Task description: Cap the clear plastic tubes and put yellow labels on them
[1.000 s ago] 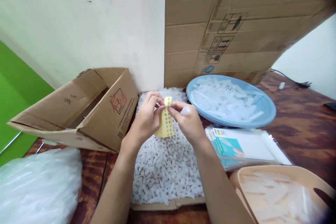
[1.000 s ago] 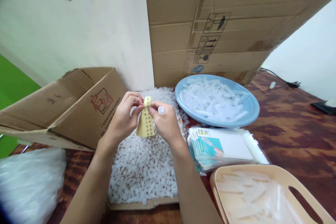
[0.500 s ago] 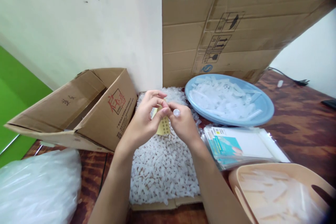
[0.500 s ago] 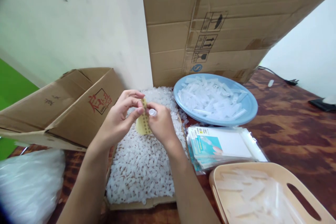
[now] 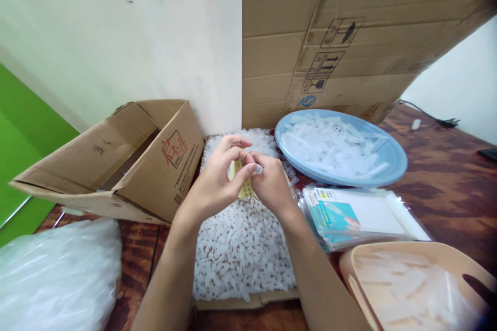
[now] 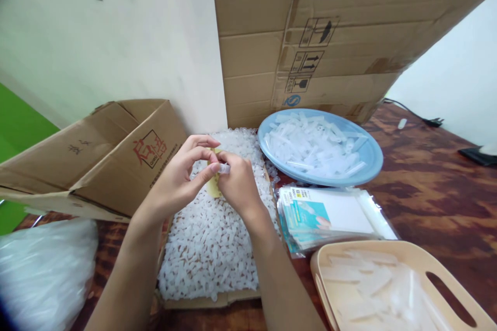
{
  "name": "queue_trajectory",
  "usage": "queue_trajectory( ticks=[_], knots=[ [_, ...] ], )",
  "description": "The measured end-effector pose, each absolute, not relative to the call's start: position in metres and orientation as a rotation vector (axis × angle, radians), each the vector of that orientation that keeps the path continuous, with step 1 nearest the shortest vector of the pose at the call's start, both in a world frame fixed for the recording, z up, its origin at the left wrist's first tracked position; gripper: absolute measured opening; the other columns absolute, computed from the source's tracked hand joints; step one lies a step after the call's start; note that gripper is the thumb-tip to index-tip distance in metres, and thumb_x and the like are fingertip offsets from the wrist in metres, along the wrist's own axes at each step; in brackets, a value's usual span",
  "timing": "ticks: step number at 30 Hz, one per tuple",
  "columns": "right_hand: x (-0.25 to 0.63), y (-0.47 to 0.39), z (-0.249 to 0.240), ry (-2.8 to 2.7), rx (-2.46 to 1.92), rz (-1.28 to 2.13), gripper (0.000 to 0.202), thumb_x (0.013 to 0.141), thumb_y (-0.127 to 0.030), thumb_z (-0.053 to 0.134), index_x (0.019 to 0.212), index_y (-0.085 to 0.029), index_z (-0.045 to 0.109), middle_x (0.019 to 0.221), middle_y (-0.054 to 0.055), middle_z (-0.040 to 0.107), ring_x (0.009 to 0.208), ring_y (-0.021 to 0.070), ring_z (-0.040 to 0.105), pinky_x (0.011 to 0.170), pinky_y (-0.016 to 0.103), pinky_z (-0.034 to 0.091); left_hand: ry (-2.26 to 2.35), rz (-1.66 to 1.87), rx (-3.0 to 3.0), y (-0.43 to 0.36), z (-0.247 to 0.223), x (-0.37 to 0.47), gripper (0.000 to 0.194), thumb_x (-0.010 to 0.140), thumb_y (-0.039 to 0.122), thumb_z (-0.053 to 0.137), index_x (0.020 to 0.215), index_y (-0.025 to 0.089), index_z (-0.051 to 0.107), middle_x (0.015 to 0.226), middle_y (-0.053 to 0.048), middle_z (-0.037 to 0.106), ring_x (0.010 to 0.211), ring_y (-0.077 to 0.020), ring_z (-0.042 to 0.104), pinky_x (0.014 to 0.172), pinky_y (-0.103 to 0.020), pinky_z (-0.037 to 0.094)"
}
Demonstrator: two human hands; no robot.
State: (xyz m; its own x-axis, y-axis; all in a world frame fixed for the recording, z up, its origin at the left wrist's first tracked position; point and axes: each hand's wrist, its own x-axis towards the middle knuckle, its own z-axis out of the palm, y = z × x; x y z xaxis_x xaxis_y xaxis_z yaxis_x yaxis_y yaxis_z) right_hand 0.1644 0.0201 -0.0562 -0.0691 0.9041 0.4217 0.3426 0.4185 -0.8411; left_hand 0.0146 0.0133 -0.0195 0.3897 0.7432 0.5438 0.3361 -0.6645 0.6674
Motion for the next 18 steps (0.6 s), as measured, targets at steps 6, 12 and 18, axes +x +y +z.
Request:
queue_trajectory(
  ticks=[6, 12, 18],
  knots=[
    [0.165, 0.020, -0.057, -1.627, -1.107, 0.666, 0.021, 0.081, -0.009, 0.053, 0.077, -0.019, 0.072, 0.071, 0.001, 0.070, 0.069, 0.0190, 0.062, 0.066, 0.026, 0.043, 0.945, 1.209, 2.194, 0.012, -0.020, 0.016, 0.009, 0.099, 0.019, 0.062, 0.090, 0.020, 0.063, 0.127, -0.011, 0.060, 0.130, -0.0245, 0.056, 0.115, -0.045, 0.046],
    [0.165, 0.021, -0.059, -1.615, -1.106, 0.669, 0.020, 0.084, -0.011, 0.054, 0.080, -0.019, 0.073, 0.072, 0.001, 0.072, 0.069, 0.0190, 0.064, 0.065, 0.026, 0.043, 0.952, 1.273, 2.198, 0.014, -0.025, 0.021, 0.007, 0.098, 0.016, 0.062, 0.092, 0.020, 0.060, 0.124, -0.011, 0.059, 0.125, -0.0225, 0.058, 0.110, -0.042, 0.048],
    [0.167, 0.023, -0.060, -1.594, -1.075, 0.705, 0.035, 0.084, -0.010, 0.054, 0.107, -0.019, 0.080, 0.097, 0.005, 0.082, 0.086, 0.0241, 0.073, 0.076, 0.030, 0.050, 0.838, 1.342, 2.073, 0.018, -0.031, 0.025, 0.008, 0.100, 0.018, 0.060, 0.106, 0.021, 0.065, 0.123, -0.011, 0.060, 0.120, -0.0218, 0.060, 0.097, -0.037, 0.056]
  ],
)
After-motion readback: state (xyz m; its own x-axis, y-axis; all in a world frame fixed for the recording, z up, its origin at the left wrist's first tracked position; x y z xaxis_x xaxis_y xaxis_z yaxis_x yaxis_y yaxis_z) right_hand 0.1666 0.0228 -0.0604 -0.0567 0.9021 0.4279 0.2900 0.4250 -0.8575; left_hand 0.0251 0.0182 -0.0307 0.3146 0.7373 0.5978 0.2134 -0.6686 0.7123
